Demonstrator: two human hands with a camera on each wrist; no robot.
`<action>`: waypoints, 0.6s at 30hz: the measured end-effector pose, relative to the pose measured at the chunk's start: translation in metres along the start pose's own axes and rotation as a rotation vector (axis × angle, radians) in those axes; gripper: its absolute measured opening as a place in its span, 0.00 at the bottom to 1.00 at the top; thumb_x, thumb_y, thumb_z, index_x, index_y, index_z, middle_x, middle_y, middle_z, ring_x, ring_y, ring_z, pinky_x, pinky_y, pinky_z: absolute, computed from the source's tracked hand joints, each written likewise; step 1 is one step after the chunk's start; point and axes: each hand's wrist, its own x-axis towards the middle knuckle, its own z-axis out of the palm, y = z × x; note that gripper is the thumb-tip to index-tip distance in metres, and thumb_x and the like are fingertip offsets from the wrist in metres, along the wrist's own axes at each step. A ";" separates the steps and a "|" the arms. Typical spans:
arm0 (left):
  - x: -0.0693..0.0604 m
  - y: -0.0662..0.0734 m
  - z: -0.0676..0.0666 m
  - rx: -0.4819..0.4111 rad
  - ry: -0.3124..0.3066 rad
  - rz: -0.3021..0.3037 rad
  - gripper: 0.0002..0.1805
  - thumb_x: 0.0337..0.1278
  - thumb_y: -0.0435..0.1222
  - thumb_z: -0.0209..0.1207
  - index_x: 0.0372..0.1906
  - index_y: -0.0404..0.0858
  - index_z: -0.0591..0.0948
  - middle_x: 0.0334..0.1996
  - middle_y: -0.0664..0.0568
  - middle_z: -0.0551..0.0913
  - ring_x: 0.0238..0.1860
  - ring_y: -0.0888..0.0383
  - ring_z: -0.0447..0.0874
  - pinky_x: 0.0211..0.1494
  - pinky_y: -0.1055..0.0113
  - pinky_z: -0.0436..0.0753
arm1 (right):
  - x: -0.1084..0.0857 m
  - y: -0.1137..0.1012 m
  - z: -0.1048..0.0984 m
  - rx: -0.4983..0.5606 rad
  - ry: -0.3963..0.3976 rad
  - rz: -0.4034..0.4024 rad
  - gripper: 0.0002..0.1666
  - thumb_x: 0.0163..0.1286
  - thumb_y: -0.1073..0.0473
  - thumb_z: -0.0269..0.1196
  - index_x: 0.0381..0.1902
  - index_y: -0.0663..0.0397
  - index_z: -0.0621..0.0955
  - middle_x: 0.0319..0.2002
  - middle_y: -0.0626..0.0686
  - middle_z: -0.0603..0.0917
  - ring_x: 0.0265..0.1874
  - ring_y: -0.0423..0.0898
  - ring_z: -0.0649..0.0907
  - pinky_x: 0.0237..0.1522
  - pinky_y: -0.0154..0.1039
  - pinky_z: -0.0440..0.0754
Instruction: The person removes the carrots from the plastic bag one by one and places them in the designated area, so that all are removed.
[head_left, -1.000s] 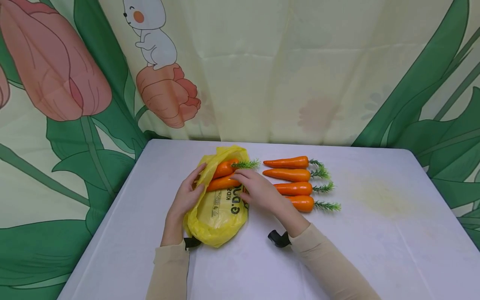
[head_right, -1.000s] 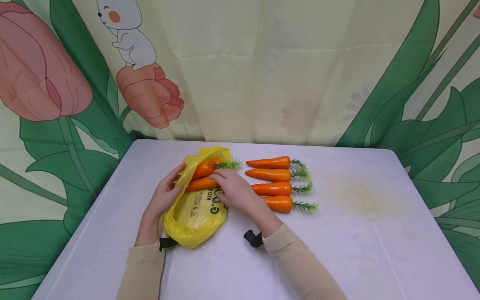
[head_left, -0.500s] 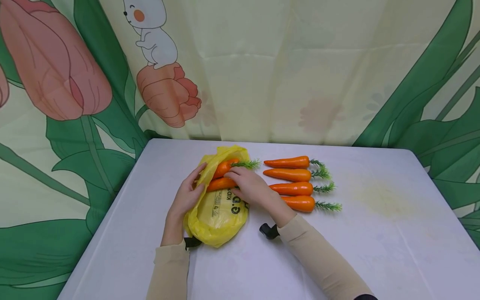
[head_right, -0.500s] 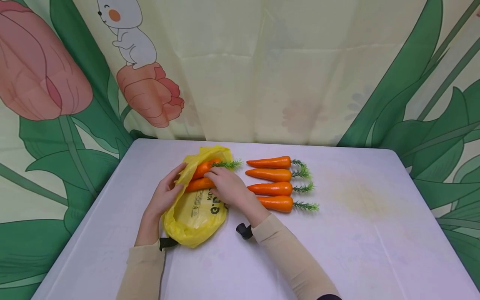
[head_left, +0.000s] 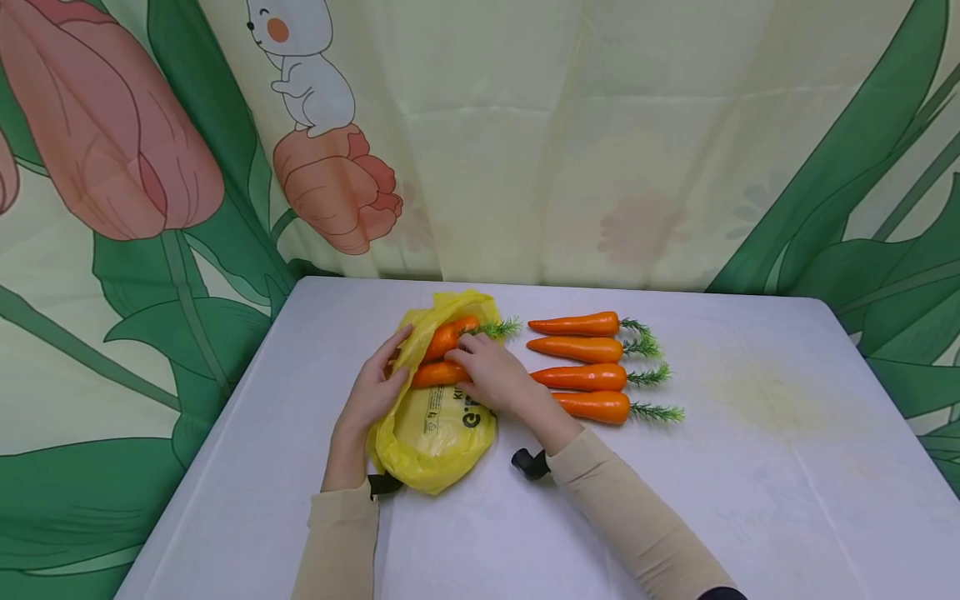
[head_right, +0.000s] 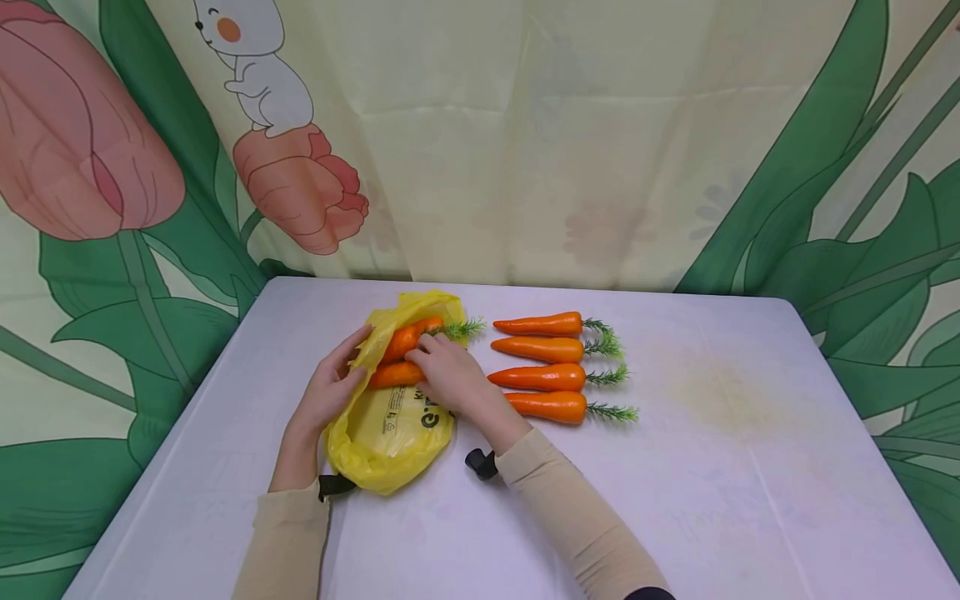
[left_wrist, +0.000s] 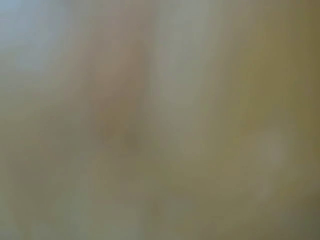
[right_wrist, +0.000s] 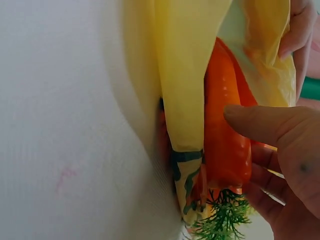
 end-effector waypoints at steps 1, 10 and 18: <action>0.000 0.000 0.000 0.001 0.001 0.003 0.33 0.71 0.25 0.49 0.79 0.41 0.62 0.59 0.36 0.72 0.53 0.45 0.73 0.50 0.72 0.76 | 0.000 -0.001 0.000 -0.002 -0.004 0.003 0.26 0.68 0.55 0.70 0.62 0.54 0.80 0.58 0.55 0.75 0.56 0.53 0.72 0.59 0.45 0.74; -0.001 0.001 0.001 0.007 0.007 -0.015 0.33 0.70 0.27 0.50 0.78 0.44 0.63 0.59 0.38 0.73 0.53 0.45 0.74 0.51 0.70 0.77 | -0.003 -0.007 0.006 -0.031 -0.074 0.011 0.26 0.68 0.52 0.70 0.62 0.52 0.80 0.56 0.54 0.75 0.51 0.52 0.76 0.56 0.45 0.76; 0.002 0.002 0.000 0.006 -0.004 -0.043 0.34 0.70 0.23 0.48 0.79 0.37 0.61 0.60 0.34 0.71 0.53 0.43 0.73 0.50 0.71 0.77 | -0.005 -0.011 0.002 -0.039 -0.094 0.005 0.26 0.68 0.52 0.70 0.61 0.52 0.81 0.57 0.53 0.77 0.53 0.51 0.77 0.57 0.45 0.76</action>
